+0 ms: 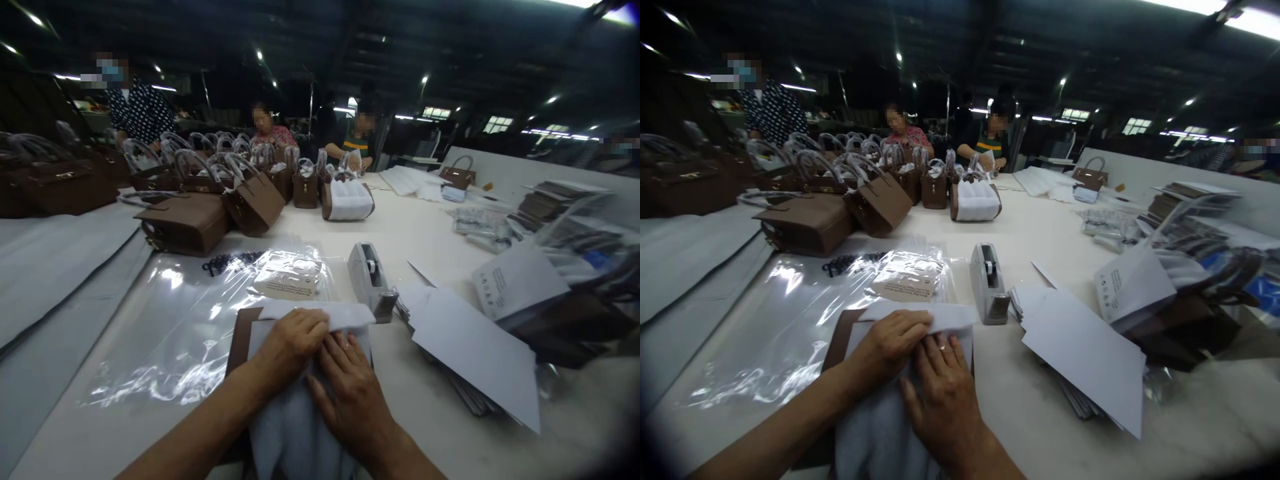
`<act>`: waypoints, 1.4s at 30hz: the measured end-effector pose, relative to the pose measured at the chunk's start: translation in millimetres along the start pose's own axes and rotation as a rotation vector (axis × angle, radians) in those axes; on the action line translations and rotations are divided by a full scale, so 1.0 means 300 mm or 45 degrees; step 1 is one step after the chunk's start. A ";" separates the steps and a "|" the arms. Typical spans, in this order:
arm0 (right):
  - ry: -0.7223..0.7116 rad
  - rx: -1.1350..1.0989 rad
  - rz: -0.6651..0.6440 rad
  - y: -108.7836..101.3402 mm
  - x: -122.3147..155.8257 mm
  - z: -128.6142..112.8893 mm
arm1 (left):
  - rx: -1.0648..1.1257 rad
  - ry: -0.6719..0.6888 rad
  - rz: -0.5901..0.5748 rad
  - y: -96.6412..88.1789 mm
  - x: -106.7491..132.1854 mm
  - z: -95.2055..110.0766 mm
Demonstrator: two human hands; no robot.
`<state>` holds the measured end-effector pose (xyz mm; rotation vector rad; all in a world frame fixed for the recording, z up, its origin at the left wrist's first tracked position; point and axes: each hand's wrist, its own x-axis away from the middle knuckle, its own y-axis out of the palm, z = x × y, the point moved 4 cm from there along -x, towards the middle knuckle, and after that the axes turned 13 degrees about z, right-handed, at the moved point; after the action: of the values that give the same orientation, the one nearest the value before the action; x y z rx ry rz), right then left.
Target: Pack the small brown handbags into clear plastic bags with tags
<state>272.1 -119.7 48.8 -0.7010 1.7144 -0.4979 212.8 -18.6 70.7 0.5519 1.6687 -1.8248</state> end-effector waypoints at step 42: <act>0.007 -0.561 0.316 -0.111 0.013 0.118 | 0.120 -0.209 -0.237 0.031 -0.042 0.072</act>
<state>312.1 -145.5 58.9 -0.7793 1.9054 0.0562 230.3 -38.2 74.9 0.2835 1.5738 -2.0312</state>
